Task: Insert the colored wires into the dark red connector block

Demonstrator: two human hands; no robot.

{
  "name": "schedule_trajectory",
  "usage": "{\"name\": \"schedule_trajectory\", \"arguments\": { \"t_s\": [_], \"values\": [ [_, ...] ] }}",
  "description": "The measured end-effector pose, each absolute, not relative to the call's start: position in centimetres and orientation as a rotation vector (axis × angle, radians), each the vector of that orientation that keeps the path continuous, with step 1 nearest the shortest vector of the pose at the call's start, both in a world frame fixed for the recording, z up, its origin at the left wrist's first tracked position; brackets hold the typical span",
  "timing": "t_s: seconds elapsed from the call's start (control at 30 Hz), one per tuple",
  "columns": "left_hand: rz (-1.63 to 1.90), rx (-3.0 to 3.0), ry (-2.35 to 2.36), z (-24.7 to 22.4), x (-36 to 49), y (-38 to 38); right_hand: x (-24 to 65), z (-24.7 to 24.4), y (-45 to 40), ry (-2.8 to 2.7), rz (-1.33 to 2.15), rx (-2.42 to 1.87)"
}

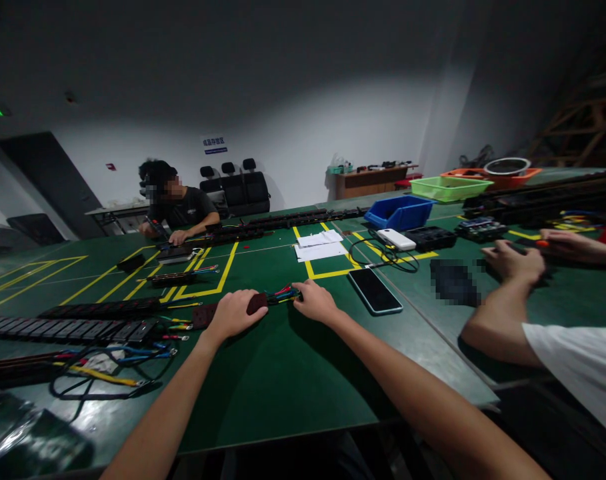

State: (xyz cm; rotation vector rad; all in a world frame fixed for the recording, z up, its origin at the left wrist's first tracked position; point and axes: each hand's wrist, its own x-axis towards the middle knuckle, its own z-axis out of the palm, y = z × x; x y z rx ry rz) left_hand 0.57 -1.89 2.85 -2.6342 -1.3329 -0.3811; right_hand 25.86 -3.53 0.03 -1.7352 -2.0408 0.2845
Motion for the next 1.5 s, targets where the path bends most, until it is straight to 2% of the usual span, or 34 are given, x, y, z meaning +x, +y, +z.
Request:
{"name": "schedule_trajectory", "arguments": {
  "t_s": [0.47, 0.7, 1.0, 1.33, 1.5],
  "values": [
    [-0.384, -2.638, -1.324, 3.0, 0.6, -2.0, 26.0, 0.1, -3.3, -1.928, 0.294, -1.664],
    [-0.383, -2.628, -1.334, 2.9, 0.6, -2.0, 25.2, -0.4, -3.5, -2.041, 0.539, -1.404],
    [-0.375, -2.628, -1.333, 3.1, 0.7, -2.1, 25.0, 0.6, -3.9, -1.839, 0.355, -1.882],
    [-0.378, -2.639, -1.371, 3.3, 0.8, -2.3, 25.4, -0.6, -3.1, -1.912, 0.565, -1.438],
    [-0.361, -2.626, -1.353, 3.1, 0.7, -2.1, 25.7, -0.3, -3.0, -1.923, 0.516, -1.507]
  ]
}}
